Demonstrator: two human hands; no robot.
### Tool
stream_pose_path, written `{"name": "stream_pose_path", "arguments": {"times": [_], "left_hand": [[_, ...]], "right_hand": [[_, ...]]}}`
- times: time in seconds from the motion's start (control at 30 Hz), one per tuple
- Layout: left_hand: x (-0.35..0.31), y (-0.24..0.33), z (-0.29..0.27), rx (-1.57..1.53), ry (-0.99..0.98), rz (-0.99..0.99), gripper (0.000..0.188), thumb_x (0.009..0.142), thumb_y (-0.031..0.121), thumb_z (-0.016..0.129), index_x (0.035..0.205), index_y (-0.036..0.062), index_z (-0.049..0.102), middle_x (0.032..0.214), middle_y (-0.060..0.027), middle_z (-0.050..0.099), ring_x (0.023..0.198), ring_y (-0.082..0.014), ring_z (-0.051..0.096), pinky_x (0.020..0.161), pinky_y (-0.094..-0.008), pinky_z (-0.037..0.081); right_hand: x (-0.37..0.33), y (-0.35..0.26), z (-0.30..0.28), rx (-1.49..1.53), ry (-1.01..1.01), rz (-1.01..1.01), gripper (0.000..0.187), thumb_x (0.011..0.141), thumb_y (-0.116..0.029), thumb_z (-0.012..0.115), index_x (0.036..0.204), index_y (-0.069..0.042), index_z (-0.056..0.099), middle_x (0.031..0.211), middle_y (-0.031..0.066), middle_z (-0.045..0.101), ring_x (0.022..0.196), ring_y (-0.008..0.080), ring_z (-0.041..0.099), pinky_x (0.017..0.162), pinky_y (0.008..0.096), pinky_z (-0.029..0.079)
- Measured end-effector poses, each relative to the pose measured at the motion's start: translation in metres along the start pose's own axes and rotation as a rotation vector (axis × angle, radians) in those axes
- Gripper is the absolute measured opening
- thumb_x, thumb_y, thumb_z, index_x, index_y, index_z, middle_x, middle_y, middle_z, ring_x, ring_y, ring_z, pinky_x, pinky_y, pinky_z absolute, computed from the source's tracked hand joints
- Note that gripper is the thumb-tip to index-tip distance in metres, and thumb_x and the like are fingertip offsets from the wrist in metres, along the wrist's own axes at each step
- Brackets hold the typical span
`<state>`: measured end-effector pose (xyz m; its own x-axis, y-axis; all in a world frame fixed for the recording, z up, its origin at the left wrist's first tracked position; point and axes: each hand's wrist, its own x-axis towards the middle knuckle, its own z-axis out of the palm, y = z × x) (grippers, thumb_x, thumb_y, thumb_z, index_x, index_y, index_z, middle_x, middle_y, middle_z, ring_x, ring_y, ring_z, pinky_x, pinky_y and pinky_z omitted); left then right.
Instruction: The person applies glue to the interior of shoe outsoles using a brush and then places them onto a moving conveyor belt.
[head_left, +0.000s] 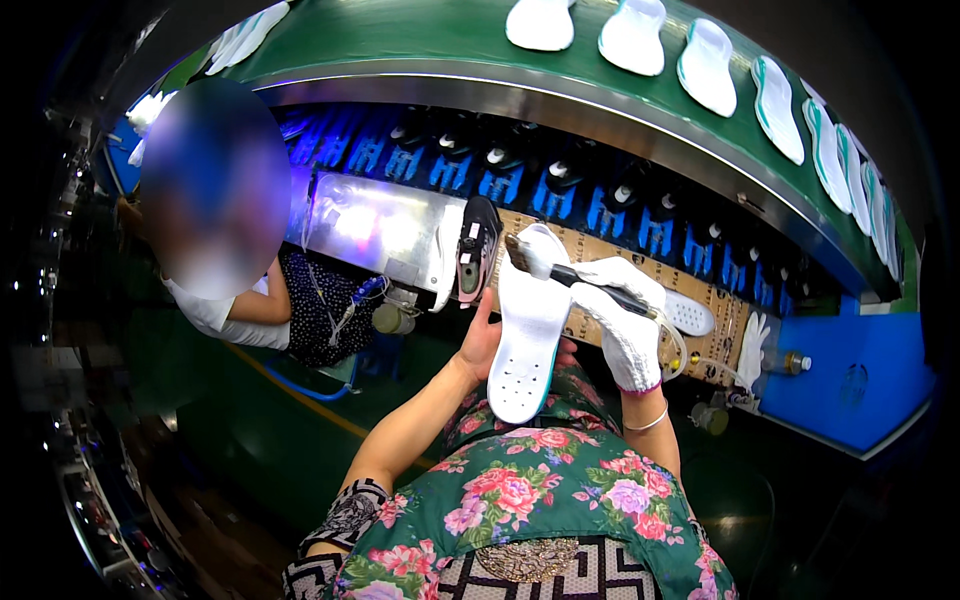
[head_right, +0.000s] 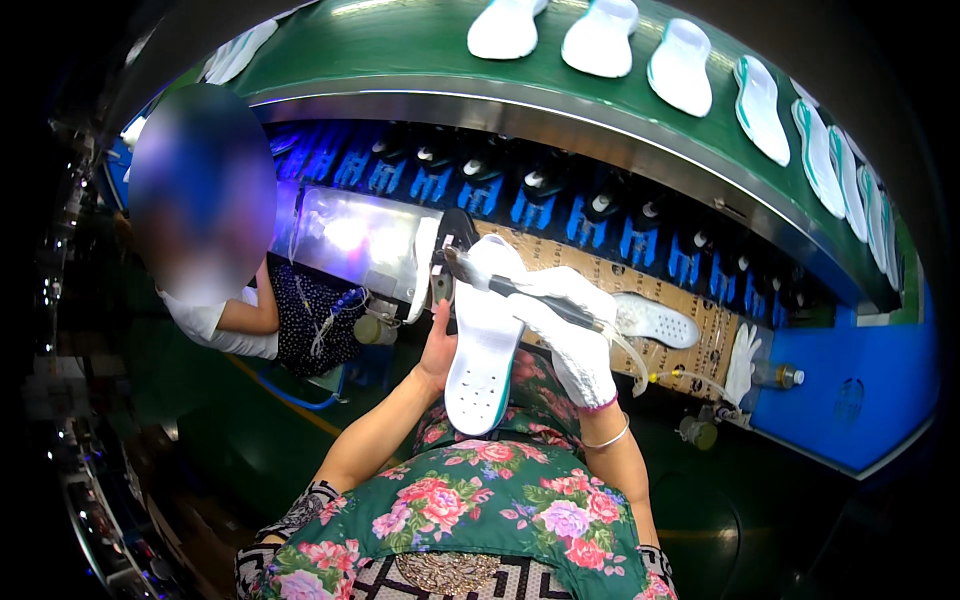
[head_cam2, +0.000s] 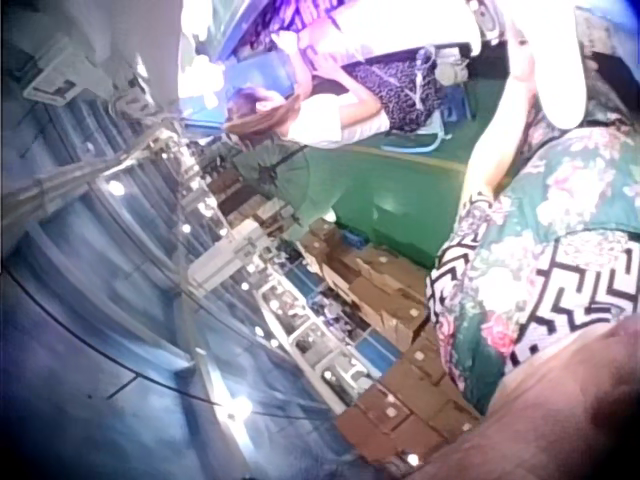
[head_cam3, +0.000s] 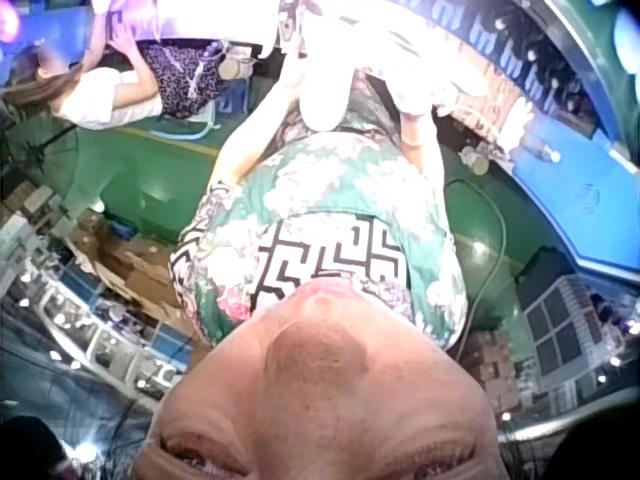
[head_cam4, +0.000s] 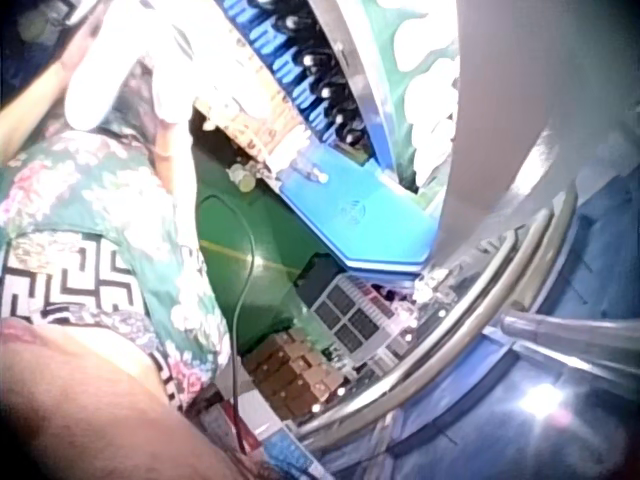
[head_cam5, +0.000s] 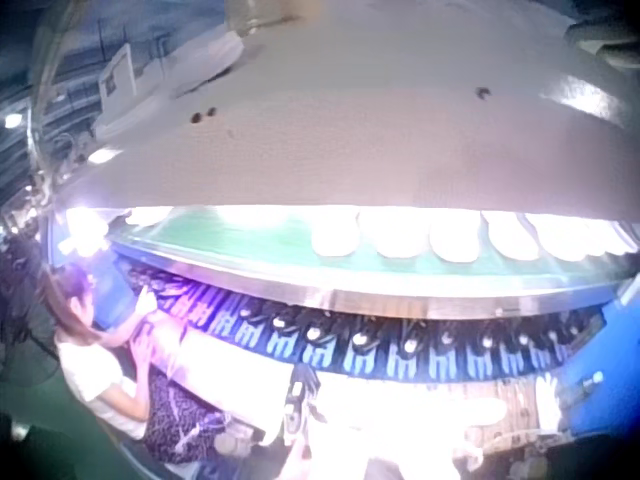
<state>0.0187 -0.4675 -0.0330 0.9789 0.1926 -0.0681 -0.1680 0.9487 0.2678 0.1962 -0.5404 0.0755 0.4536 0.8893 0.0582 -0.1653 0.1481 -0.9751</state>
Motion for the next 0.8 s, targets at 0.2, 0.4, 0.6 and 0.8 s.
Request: {"name": "stream_pose_path", "arguments": {"times": [0.2, 0.4, 0.6, 0.8], "left_hand": [[0.017, 0.004, 0.017, 0.09, 0.138, 0.141, 0.108, 0.082, 0.089, 0.011, 0.137, 0.0043, 0.047, 0.109, -0.02, 0.065, 0.092, -0.0353, 0.069, 0.08, -0.0478, 0.058], [0.03, 0.007, 0.067, -0.079, 0.168, 0.284, 0.106, 0.083, 0.088, 0.01, 0.144, 0.0057, 0.039, 0.118, -0.0195, 0.063, 0.095, -0.0351, 0.068, 0.08, -0.0483, 0.058], [0.036, -0.003, 0.061, 0.289, 0.273, 0.422, 0.091, 0.093, 0.077, 0.013, 0.154, 0.0101, 0.024, 0.149, -0.0126, 0.041, 0.134, -0.0295, 0.044, 0.112, -0.0442, 0.036], [0.034, -0.009, 0.055, 0.45, 0.31, 0.295, 0.098, 0.089, 0.082, 0.012, 0.155, 0.0097, 0.021, 0.152, -0.0123, 0.037, 0.139, -0.0289, 0.037, 0.115, -0.0425, 0.032]], "right_hand": [[-0.006, -0.018, 0.003, -0.042, 0.013, 0.056, 0.019, 0.076, 0.001, 0.078, 0.095, 0.002, 0.072, 0.09, 0.0072, 0.07, 0.08, 0.0129, 0.065, 0.071, 0.0253, 0.051], [-0.001, -0.011, -0.005, -0.393, -0.133, -0.346, 0.03, 0.082, -0.003, 0.074, 0.112, -0.003, 0.07, 0.099, 0.0077, 0.072, 0.09, 0.0176, 0.068, 0.079, 0.0298, 0.056], [0.016, -0.014, 0.004, -0.715, -0.016, -0.697, 0.026, 0.073, -0.003, 0.077, 0.099, -0.006, 0.074, 0.089, 0.0094, 0.072, 0.079, 0.0229, 0.069, 0.074, 0.0321, 0.054], [-0.001, -0.008, 0.002, -0.938, -0.079, -0.729, 0.034, 0.073, -0.001, 0.073, 0.105, -0.012, 0.074, 0.093, 0.0073, 0.071, 0.081, 0.0262, 0.068, 0.075, 0.0356, 0.053]]}}
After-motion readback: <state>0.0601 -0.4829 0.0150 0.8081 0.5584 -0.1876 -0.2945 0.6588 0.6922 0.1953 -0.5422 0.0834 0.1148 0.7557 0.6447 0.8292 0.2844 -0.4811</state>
